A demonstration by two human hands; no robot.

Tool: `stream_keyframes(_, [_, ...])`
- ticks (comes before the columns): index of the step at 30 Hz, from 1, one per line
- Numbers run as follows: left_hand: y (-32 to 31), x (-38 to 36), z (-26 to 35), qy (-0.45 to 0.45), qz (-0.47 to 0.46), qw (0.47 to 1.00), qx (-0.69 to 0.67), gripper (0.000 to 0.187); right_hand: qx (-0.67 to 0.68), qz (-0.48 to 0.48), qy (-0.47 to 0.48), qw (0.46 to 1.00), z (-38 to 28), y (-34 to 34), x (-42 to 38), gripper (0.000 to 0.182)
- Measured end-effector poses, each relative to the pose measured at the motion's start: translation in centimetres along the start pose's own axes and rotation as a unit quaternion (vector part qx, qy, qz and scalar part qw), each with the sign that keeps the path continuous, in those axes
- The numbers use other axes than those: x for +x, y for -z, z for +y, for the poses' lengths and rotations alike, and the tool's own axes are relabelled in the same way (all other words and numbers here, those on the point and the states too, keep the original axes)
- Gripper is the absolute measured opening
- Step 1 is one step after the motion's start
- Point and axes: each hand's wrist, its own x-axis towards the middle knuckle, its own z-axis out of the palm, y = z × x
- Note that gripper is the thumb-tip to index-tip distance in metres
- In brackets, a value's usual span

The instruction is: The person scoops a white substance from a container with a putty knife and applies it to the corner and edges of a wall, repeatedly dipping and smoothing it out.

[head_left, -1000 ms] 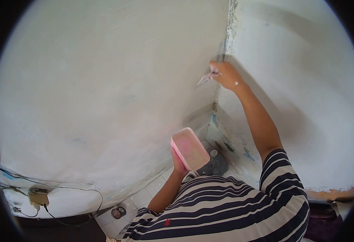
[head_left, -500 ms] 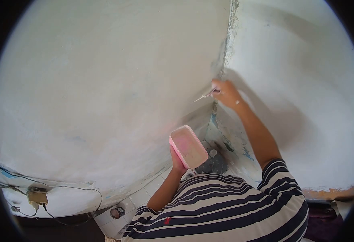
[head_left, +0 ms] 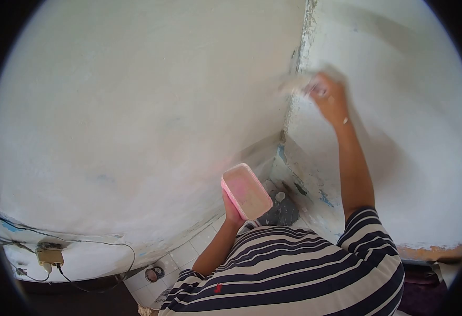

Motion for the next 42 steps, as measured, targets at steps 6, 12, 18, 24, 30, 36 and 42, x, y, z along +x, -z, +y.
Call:
stream_keyframes(6, [-0.1,-0.6,-0.1,-0.008,-0.005,1.000,0.004,0.077,-0.021,-0.126,0.039,0.991,2.6,-10.1,-6.2,0.014])
stream_keyframes(12, [-0.1,-1.1,0.2,-0.007,0.017,1.000,-0.005,0.077,-0.005,0.074,0.076,0.994,-0.3,-7.2,-1.1,0.019])
stream_keyframes(18, [-0.2,-1.5,0.3,-0.012,-0.025,0.999,0.017,0.079,-0.027,0.246,0.125,0.961,-2.9,-1.3,2.0,0.017])
stream_keyframes(24, [-0.6,-1.7,0.7,0.022,-0.079,0.997,0.015,0.080,0.063,-0.054,0.000,0.997,0.6,-6.0,-6.2,0.013])
stream_keyframes(30, [0.4,-1.6,0.2,0.041,-0.001,0.999,0.013,0.080,-0.103,-0.041,0.060,0.992,6.7,-11.0,-4.5,0.021])
stream_keyframes(36, [0.9,-1.2,-0.3,0.014,0.005,1.000,-0.002,0.080,-0.035,0.174,0.094,0.980,0.4,-2.3,2.5,0.017])
stream_keyframes(42, [0.1,-0.8,-0.1,0.027,-0.037,0.999,0.006,0.080,0.047,0.156,0.028,0.986,-1.4,0.7,1.1,0.016])
